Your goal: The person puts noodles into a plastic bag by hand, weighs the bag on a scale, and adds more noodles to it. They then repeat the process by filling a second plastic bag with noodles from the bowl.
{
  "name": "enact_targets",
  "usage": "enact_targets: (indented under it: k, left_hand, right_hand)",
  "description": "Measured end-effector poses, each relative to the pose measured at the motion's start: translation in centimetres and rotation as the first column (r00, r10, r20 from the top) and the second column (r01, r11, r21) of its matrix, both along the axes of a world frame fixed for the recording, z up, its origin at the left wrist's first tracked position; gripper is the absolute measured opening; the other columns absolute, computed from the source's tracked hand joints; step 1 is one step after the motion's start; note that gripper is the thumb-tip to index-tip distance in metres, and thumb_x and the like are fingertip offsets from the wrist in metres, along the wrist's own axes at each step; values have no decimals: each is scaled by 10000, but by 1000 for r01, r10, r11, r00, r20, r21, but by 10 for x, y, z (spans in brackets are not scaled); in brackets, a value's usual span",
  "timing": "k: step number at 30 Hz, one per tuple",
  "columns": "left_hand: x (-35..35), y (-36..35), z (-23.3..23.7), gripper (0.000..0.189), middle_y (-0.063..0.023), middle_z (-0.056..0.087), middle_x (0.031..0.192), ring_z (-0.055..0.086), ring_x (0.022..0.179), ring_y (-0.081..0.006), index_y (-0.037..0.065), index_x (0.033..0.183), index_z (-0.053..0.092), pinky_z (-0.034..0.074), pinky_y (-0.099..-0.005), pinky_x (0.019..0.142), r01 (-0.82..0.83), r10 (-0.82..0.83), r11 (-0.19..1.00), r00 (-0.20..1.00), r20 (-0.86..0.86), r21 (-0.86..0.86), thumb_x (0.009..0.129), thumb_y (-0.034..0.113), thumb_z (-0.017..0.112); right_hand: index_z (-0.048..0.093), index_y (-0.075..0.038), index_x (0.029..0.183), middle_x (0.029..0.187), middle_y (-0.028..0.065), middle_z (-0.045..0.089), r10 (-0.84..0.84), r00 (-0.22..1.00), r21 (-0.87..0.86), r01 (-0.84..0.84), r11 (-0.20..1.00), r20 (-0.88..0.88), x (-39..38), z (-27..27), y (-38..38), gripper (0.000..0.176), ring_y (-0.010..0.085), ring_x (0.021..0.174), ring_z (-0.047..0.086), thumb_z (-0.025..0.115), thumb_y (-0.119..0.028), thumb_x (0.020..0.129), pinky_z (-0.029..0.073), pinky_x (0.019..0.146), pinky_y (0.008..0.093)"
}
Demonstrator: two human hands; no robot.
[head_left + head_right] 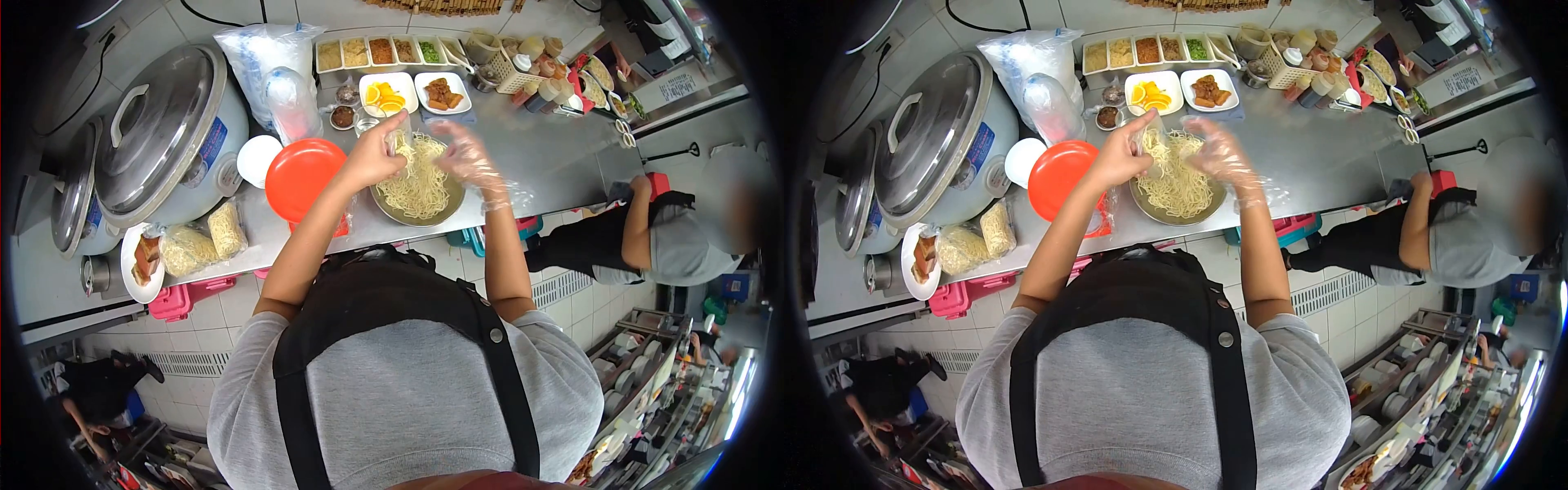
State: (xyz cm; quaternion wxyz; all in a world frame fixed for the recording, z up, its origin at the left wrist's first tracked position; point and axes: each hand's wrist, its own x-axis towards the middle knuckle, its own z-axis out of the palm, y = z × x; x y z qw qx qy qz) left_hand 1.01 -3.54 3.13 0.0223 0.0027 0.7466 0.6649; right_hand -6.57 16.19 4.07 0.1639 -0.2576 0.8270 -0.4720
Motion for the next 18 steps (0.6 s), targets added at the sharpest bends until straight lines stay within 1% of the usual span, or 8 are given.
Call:
enact_targets:
  k: [2,4,7,12,14,16,17,18]
  left_hand:
    - [-1,2,-1,746,-24,571,658,514,468,-60,56,1382,329,446,-232,446,3,-3,1000,1000,-21,13,680,-68,548]
    - [1,3,1,749,-11,553,619,508,459,-57,56,1385,324,444,-231,441,4,-3,1000,999,-38,23,681,-69,546]
    - [2,1,12,746,-8,546,610,511,464,-59,58,1385,324,446,-232,447,7,-7,1000,1000,-2,14,683,-65,544]
    - [0,-2,31,727,9,516,577,511,469,-58,75,1381,344,450,-230,461,22,-16,995,998,-65,93,693,-55,538]
    - [-1,-1,36,725,14,505,568,518,472,-59,84,1382,345,450,-228,461,27,-18,995,996,-88,97,696,-50,539]
    - [0,0,43,712,-150,480,1284,532,524,-64,-17,1371,298,440,-207,449,68,-65,995,997,-51,69,691,-118,480]
    - [0,1,41,712,-150,480,1284,532,524,-64,-17,1371,298,440,-207,449,66,-63,995,997,-52,68,691,-118,480]
    - [0,1,38,714,-79,507,935,529,497,-66,22,1372,324,446,-216,456,24,-20,997,998,-58,79,692,-83,512]
  right_hand:
    - [491,-69,1252,1119,158,580,44,990,20,-42,999,-134,2,-41,-6,665,259,1018,572,757,-194,655,437,889,359]
    - [526,-59,1213,1123,197,570,194,975,302,-153,941,-110,12,-53,-14,554,322,1056,539,699,-212,709,407,928,386]
    - [552,-60,1177,1100,215,572,197,946,401,-82,913,-256,3,-78,-10,431,358,1016,546,608,-203,775,428,887,401]
    - [604,-7,1046,977,207,613,191,916,394,-40,918,-352,9,-29,-10,280,355,925,573,573,-112,788,445,825,416]
    - [616,-51,1031,958,206,609,126,936,223,-52,973,-329,12,-21,-17,259,341,894,584,517,-129,805,448,789,421]
    - [621,-50,1018,936,205,609,157,936,232,-85,969,-315,4,-42,-19,251,342,887,583,516,-131,806,448,786,418]
    - [627,-49,1005,914,204,609,186,935,235,-116,965,-302,-2,-54,-20,243,343,880,583,514,-134,807,448,783,415]
    - [627,-49,1005,914,204,609,188,934,233,-118,965,-303,-3,-49,-21,243,343,880,583,514,-134,807,448,783,415]
